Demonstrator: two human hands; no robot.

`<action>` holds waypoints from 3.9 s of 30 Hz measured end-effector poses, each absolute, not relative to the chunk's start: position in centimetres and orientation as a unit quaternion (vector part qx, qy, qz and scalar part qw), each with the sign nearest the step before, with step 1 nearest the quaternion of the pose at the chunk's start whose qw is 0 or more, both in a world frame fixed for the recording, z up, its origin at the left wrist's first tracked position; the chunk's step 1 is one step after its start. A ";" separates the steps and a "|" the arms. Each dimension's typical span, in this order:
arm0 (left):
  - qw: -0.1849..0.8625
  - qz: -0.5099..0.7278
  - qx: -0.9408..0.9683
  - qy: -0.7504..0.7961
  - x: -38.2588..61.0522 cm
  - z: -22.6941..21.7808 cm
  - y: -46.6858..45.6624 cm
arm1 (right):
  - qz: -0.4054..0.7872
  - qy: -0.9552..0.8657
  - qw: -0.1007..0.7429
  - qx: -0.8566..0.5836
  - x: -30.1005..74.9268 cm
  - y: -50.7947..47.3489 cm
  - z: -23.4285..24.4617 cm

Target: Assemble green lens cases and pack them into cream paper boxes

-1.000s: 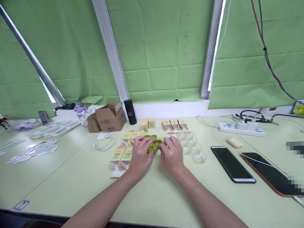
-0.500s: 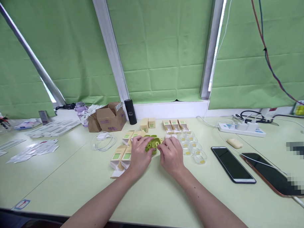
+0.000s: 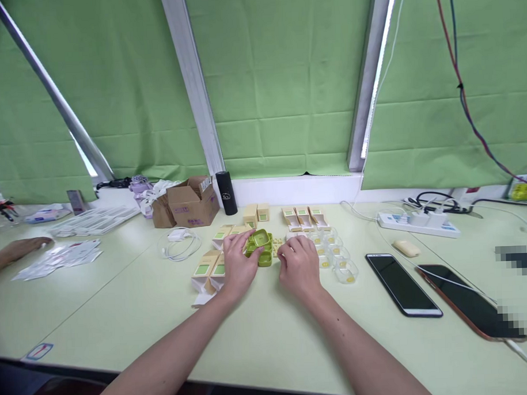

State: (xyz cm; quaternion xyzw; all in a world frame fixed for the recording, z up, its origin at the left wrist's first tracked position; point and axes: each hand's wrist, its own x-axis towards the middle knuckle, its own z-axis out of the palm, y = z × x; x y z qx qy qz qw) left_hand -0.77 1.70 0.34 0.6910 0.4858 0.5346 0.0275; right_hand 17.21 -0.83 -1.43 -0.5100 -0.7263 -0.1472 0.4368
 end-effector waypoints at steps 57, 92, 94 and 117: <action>0.463 0.622 0.523 0.355 0.0 1.0 2.3 | -0.168 -0.768 0.327 -0.525 16.5 -0.8 -2.0; 0.262 0.484 0.706 0.445 -1.7 4.1 1.5 | -0.136 -0.729 0.391 -0.545 22.2 0.2 -1.2; 0.152 0.410 0.766 0.471 -1.9 4.4 1.2 | -0.140 -0.734 0.385 -0.541 22.2 0.2 -1.6; -0.082 0.055 0.885 0.454 -2.3 2.0 -1.6 | -0.155 -0.750 0.397 -0.505 20.9 -0.6 -1.5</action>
